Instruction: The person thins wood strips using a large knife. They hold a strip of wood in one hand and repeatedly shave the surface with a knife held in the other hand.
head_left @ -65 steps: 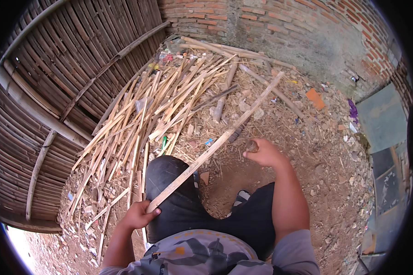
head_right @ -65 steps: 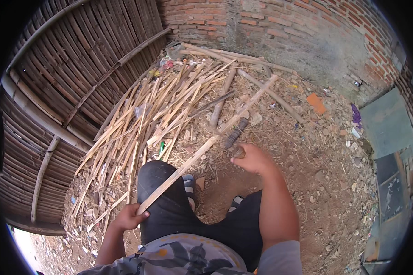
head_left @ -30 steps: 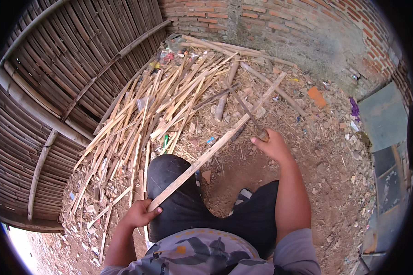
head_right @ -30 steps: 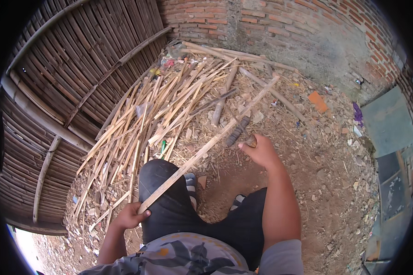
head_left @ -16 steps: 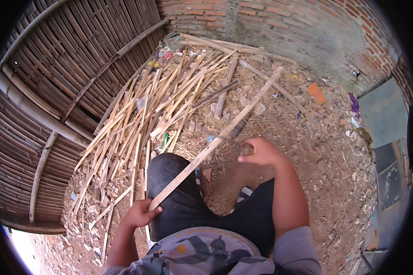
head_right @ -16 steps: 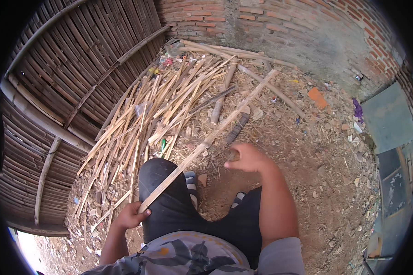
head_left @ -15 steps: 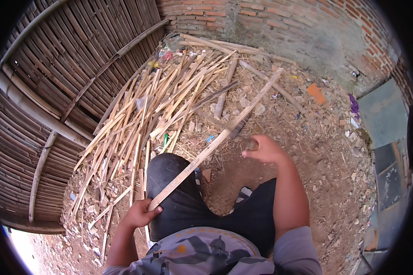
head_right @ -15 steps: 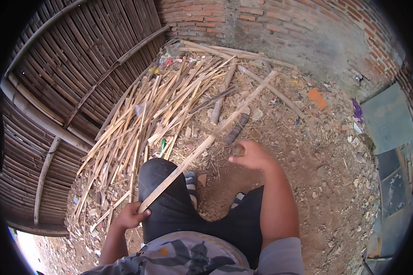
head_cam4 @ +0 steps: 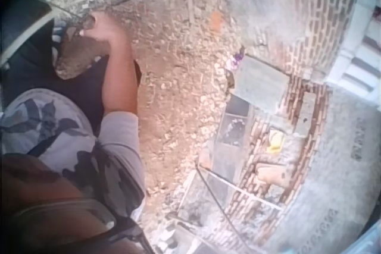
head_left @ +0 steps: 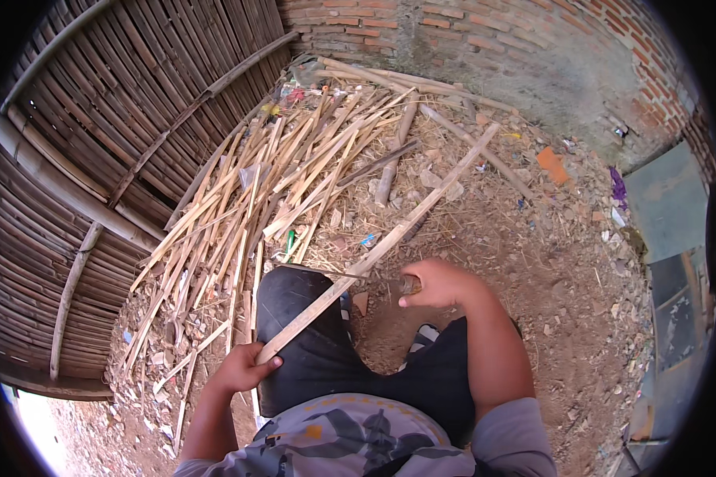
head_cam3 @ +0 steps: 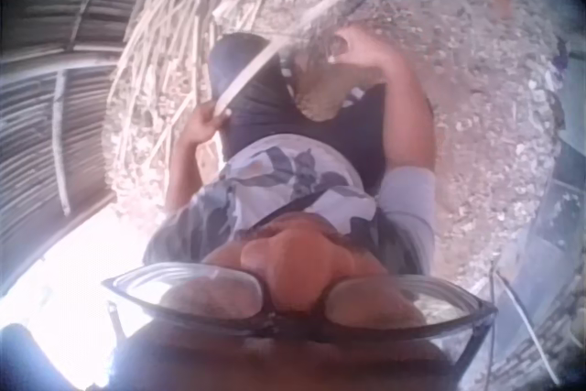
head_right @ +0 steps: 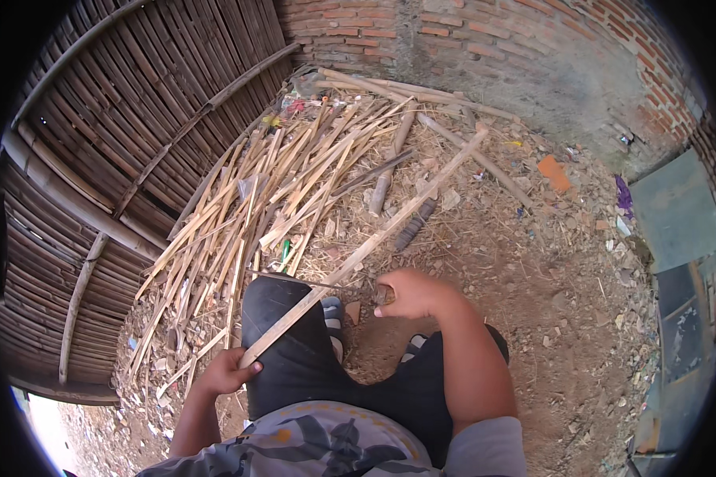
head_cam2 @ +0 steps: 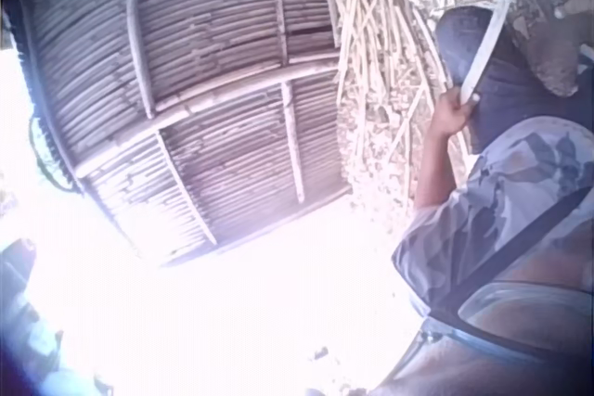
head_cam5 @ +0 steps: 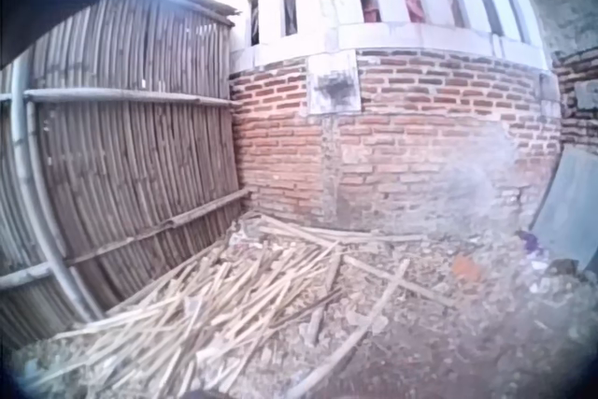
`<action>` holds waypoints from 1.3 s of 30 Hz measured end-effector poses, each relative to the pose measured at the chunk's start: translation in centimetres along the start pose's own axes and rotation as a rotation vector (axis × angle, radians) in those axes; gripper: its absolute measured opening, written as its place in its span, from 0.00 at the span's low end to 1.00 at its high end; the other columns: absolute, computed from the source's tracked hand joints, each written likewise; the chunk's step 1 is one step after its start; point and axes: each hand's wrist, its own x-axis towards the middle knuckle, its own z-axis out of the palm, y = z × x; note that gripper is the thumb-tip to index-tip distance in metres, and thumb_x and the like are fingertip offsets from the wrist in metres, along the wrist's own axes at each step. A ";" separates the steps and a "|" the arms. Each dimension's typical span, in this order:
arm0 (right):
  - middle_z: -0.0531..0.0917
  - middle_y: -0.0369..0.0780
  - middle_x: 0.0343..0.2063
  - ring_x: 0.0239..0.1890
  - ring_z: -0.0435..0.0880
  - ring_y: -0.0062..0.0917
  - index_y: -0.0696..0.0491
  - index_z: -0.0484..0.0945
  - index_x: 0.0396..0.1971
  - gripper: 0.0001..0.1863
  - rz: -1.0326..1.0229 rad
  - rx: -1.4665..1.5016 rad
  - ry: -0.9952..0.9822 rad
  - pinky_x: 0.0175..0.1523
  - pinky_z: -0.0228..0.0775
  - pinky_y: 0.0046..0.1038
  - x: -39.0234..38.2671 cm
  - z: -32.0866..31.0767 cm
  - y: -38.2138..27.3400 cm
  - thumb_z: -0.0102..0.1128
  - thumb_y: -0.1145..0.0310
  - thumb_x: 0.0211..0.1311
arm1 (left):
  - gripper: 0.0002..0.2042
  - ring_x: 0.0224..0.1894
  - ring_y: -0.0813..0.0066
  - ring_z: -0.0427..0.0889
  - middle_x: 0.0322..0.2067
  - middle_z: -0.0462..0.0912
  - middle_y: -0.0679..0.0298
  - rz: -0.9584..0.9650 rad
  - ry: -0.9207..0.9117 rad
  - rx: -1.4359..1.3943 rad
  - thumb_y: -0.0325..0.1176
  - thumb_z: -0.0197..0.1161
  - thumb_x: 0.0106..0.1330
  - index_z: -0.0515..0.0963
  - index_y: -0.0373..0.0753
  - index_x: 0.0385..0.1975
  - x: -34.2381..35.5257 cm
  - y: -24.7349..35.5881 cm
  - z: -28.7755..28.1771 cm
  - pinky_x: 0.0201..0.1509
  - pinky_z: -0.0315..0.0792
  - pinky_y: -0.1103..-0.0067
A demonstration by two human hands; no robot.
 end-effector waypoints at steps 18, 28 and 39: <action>0.86 0.47 0.40 0.45 0.85 0.43 0.55 0.80 0.51 0.30 0.039 -0.036 -0.045 0.51 0.74 0.41 -0.4 -0.3 -0.6 0.73 0.52 0.51 | 0.24 0.24 0.73 0.76 0.19 0.77 0.61 0.020 0.021 -0.012 0.54 0.70 0.64 0.77 0.35 0.26 0.0 0.0 0.2 0.30 0.71 0.71; 0.84 0.40 0.32 0.31 0.84 0.27 0.61 0.80 0.47 0.28 0.405 0.498 0.305 0.36 0.74 0.32 -2.7 -3.7 4.6 0.76 0.57 0.53 | 0.25 0.24 0.70 0.77 0.19 0.78 0.59 0.033 0.014 0.047 0.56 0.70 0.64 0.78 0.34 0.27 0.3 0.3 0.1 0.32 0.72 0.70; 0.86 0.48 0.44 0.51 0.84 0.38 0.58 0.79 0.54 0.32 0.028 0.059 -0.016 0.54 0.74 0.37 -0.4 -0.9 -0.2 0.75 0.55 0.52 | 0.21 0.26 0.79 0.75 0.21 0.79 0.67 -0.007 0.010 0.027 0.49 0.70 0.66 0.79 0.34 0.31 -0.3 0.4 0.0 0.31 0.71 0.75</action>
